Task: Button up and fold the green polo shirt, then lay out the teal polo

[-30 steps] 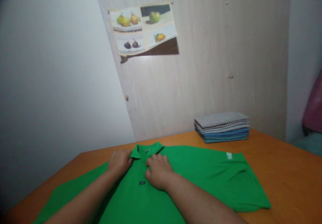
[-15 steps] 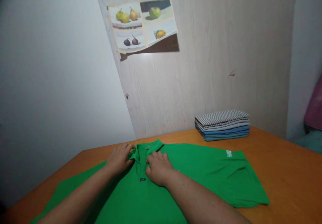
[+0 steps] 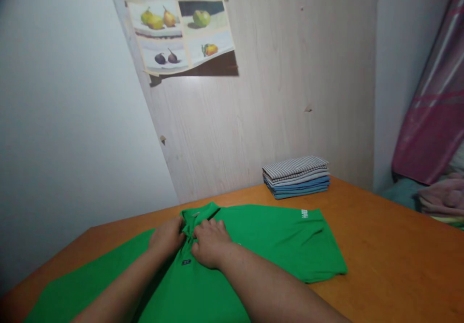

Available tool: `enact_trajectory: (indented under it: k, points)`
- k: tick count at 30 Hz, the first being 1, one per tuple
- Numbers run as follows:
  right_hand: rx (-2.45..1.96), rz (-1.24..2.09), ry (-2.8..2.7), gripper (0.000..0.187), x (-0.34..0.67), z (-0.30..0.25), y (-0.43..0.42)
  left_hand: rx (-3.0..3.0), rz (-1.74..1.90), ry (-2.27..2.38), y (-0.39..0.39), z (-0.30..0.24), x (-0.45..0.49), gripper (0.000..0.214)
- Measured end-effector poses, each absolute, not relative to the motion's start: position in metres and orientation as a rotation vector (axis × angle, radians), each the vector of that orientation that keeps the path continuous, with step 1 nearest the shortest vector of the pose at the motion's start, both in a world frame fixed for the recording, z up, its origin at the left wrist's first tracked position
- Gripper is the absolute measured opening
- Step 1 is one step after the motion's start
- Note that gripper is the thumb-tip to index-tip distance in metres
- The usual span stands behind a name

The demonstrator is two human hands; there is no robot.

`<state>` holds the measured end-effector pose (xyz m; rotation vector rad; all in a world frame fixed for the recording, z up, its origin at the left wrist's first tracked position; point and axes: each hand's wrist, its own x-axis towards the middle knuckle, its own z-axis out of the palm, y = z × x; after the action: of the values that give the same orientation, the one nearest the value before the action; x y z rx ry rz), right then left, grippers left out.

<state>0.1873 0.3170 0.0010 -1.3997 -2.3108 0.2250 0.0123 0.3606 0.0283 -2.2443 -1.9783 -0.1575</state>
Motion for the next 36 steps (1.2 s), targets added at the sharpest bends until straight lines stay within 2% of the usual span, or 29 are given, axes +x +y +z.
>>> enact_trajectory:
  k: [3, 7, 15, 23, 30, 33, 36]
  points:
    - [-1.4, 0.222, -2.318, 0.034, 0.188, 0.003, 0.316, -2.405, -0.358, -2.107, 0.363, 0.031, 0.003, 0.006]
    - [-1.404, 0.23, -2.324, 0.033, 0.188, 0.005, 0.315, -2.505, -0.545, -2.157, 0.357, 0.034, -0.006, 0.01]
    - [-1.416, 0.219, -2.283, 0.031, 0.188, 0.006, 0.316, -2.278, -0.748, -2.129, 0.329, 0.006, 0.007, 0.011]
    - [-1.456, 0.199, -2.295, 0.057, 0.179, 0.005, 0.325, -2.269, -0.729, -2.096, 0.324, 0.004, 0.018, 0.017]
    - [-1.591, 0.226, -2.259, 0.031, 0.18, 0.006, 0.332, -2.282, -0.718, -2.122, 0.319, 0.008, 0.02, 0.022]
    - [-1.566, 0.268, -2.159, 0.022, 0.184, 0.002, 0.335, -2.312, -0.737, -2.124, 0.32, 0.006, 0.018, 0.018]
    - [-1.492, 0.356, -2.027, 0.016, 0.187, -0.003, 0.339, -2.315, -0.672, -2.131, 0.319, 0.004, 0.018, 0.026]
